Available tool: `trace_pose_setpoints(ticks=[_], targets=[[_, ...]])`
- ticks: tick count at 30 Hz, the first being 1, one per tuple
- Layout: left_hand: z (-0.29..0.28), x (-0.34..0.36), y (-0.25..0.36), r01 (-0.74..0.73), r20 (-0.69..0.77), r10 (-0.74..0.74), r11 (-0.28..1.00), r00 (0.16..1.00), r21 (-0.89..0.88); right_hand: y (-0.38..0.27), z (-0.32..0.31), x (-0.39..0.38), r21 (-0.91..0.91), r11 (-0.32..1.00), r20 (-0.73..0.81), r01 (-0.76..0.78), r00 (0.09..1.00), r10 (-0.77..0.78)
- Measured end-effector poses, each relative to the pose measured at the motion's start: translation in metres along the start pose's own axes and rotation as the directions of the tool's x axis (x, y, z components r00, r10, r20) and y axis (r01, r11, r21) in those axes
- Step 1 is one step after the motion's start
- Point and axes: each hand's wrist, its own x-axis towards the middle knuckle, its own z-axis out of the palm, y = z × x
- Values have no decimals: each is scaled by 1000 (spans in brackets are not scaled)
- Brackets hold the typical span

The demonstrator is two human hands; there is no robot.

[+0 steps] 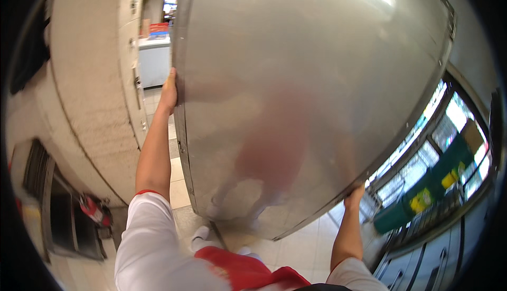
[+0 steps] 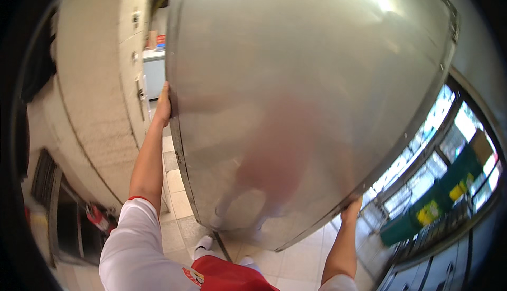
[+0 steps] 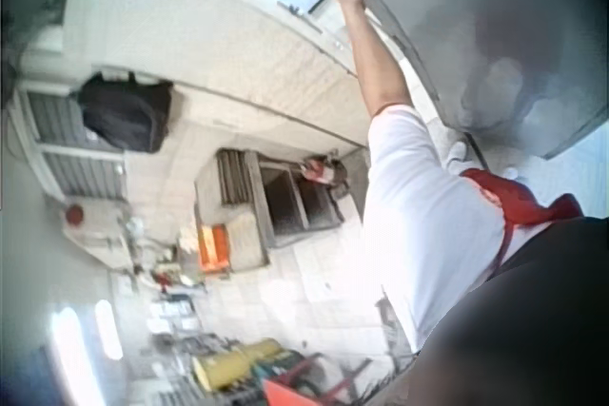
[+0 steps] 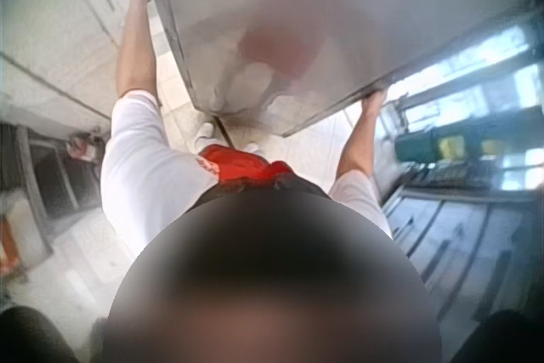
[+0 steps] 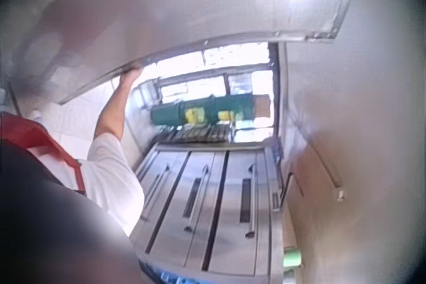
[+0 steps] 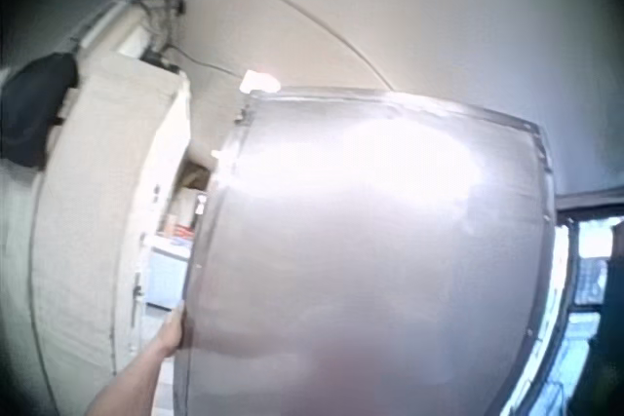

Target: The person coats small pieces of dough in a yellow powder, places them onto a metal baking tray, and then rolls more dough pieces by hand on a metal work surface before coating them as well.

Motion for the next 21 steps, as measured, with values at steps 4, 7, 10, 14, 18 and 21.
trace_pose_setpoints(ticks=[4, 7, 10, 14, 18, 21], targets=[[-3, -58, 33, 33, -59, -33, 999, 998, -1, -21, -35, -20, -64, 996, 28, -69, 997, 71], [-20, -85, 48, -86, -108, 96, 992, 989, 91, -23, -51, -24, -35, 994, 105, -108, 988, 111], [-27, -110, 63, -64, -141, 86, 986, 986, 153, -23, -81, -13, -59, 990, 5, -124, 992, 125], [11, -178, 78, -111, -167, 154, 965, 974, 239, -64, -141, 15, -134, 981, 25, -143, 989, 148], [34, -251, 122, -87, -221, 208, 885, 953, 458, -98, -141, -3, -201, 955, 33, -218, 973, 229], [67, -284, 133, -177, -105, 256, 861, 961, 477, -140, -164, -5, -152, 968, 10, -199, 979, 203]])
